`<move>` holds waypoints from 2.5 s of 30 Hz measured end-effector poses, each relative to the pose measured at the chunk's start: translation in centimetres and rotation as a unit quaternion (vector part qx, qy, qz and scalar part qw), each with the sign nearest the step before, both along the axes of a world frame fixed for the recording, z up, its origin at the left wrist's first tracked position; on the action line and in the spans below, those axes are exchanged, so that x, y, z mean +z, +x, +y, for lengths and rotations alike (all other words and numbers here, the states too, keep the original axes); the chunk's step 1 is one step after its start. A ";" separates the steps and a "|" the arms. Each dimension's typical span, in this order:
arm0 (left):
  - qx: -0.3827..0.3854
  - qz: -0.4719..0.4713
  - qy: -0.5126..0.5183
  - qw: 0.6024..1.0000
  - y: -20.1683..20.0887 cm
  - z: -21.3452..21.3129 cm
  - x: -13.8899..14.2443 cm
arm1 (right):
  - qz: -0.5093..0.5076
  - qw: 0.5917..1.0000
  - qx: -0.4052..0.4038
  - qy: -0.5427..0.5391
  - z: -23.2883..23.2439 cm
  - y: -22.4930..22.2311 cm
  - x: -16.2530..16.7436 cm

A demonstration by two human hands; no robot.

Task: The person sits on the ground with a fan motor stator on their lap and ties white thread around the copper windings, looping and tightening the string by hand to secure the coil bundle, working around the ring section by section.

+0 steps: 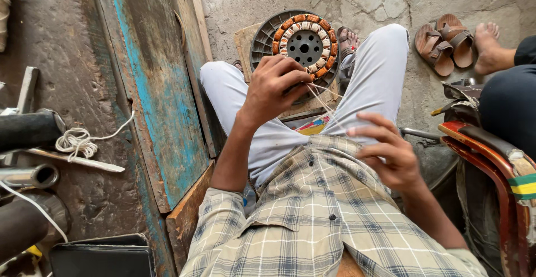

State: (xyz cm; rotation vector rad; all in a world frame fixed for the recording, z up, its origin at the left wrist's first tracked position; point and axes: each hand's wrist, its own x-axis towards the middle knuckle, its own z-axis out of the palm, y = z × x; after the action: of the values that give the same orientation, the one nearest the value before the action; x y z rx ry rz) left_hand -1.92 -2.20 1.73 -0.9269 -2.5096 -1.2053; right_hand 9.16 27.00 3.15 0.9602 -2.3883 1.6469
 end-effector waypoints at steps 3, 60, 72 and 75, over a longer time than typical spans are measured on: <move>-0.052 0.013 0.002 0.999 -0.5 0.4 0.4 | -0.137 0.957 0.082 -0.241 3.0 1.7 -1.8; 0.051 0.060 -0.036 0.996 -0.4 -0.3 -3.4 | -0.179 0.918 0.051 -0.351 -7.7 -6.7 -6.5; 0.055 0.069 -0.071 0.994 -0.3 -0.2 -3.3 | -0.146 0.956 0.028 -0.254 -7.7 -5.1 -5.0; 0.056 0.072 -0.066 0.994 -0.2 -0.1 -3.2 | -0.138 0.964 0.032 -0.226 -7.6 -5.6 -4.2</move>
State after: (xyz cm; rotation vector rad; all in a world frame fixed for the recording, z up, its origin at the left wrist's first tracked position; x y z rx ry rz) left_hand -2.14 -2.30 -1.50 -0.8559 -2.5136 -0.9144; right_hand 3.60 19.38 -1.06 0.7709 -1.9866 2.3440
